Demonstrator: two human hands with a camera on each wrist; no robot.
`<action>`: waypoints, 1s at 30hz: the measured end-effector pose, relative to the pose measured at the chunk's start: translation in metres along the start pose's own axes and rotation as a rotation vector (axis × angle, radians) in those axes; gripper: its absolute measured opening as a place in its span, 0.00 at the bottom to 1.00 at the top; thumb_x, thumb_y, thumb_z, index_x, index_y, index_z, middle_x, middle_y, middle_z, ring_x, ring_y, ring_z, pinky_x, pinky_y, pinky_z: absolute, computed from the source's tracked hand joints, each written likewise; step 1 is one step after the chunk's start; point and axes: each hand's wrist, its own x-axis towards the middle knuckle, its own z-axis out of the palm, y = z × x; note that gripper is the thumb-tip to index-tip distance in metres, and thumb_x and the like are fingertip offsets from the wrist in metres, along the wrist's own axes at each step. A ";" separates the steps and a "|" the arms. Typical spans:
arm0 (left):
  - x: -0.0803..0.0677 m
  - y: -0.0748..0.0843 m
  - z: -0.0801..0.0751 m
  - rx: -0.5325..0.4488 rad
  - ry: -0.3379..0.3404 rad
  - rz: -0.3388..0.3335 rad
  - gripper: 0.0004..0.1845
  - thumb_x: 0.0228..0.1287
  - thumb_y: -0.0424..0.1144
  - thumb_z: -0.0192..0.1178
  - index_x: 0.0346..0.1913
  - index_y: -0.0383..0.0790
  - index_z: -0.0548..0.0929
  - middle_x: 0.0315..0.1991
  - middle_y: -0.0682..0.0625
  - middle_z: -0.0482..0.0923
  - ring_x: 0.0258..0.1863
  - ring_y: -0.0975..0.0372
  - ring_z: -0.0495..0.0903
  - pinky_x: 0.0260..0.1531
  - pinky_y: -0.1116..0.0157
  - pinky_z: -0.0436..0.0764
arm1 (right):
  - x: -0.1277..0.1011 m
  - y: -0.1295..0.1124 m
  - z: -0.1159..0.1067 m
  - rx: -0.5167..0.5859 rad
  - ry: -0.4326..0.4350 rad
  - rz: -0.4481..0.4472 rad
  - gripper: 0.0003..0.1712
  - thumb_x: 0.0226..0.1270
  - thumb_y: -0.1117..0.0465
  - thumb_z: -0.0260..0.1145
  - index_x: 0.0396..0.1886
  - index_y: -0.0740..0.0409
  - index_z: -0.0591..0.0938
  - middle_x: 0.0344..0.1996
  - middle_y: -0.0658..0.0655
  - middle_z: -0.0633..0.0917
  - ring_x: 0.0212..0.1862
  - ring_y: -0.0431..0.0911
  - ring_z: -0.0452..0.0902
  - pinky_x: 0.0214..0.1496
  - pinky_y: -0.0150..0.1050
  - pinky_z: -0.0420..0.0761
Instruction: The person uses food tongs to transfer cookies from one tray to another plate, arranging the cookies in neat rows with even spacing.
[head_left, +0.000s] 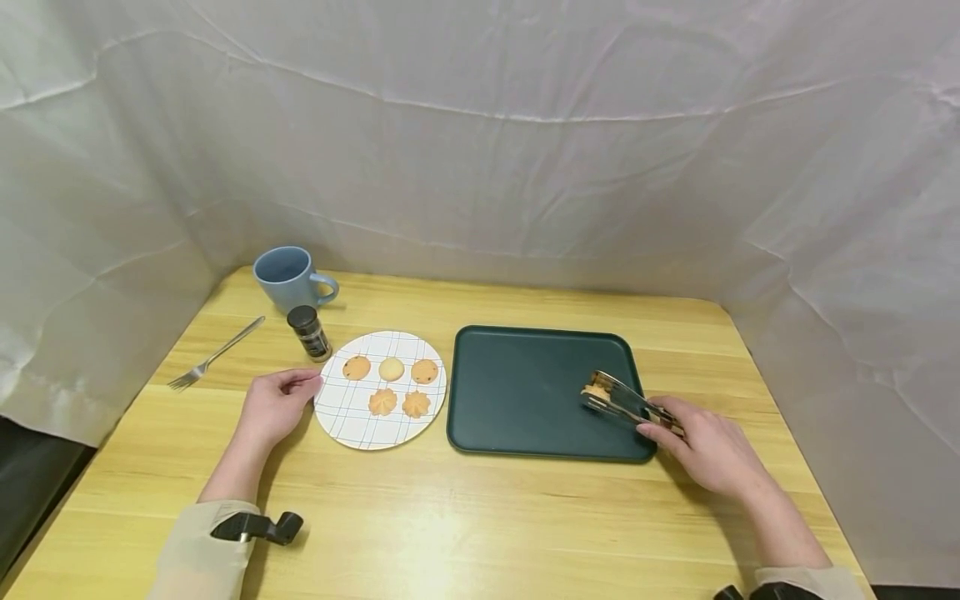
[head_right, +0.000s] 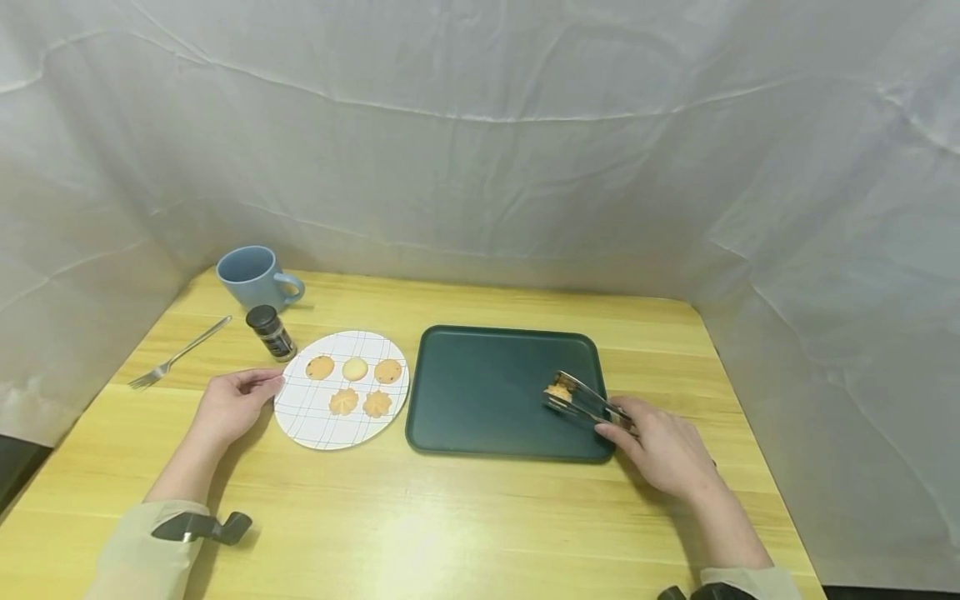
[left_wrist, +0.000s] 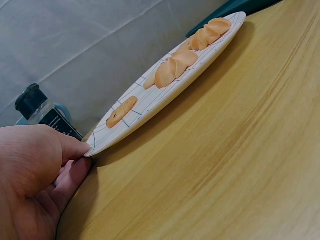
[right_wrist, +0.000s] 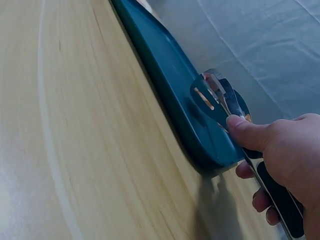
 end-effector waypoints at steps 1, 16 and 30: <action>0.000 0.000 0.000 -0.001 0.000 -0.001 0.20 0.79 0.44 0.62 0.60 0.30 0.86 0.51 0.37 0.88 0.50 0.52 0.83 0.43 0.70 0.78 | 0.001 0.000 0.000 0.003 -0.001 0.001 0.31 0.78 0.34 0.62 0.66 0.49 0.82 0.44 0.52 0.87 0.34 0.47 0.76 0.34 0.48 0.75; 0.000 0.001 0.001 -0.004 0.002 0.001 0.21 0.79 0.45 0.62 0.60 0.30 0.86 0.52 0.37 0.88 0.49 0.52 0.83 0.42 0.70 0.78 | 0.010 -0.014 -0.002 0.000 0.011 -0.026 0.33 0.77 0.34 0.63 0.66 0.53 0.82 0.43 0.51 0.87 0.33 0.45 0.75 0.35 0.46 0.75; 0.001 0.000 0.001 0.004 -0.003 -0.011 0.21 0.79 0.45 0.62 0.60 0.31 0.86 0.52 0.38 0.88 0.49 0.53 0.83 0.42 0.70 0.78 | 0.021 -0.034 -0.001 0.021 0.052 -0.102 0.28 0.76 0.37 0.67 0.61 0.52 0.83 0.30 0.41 0.77 0.27 0.39 0.70 0.31 0.40 0.70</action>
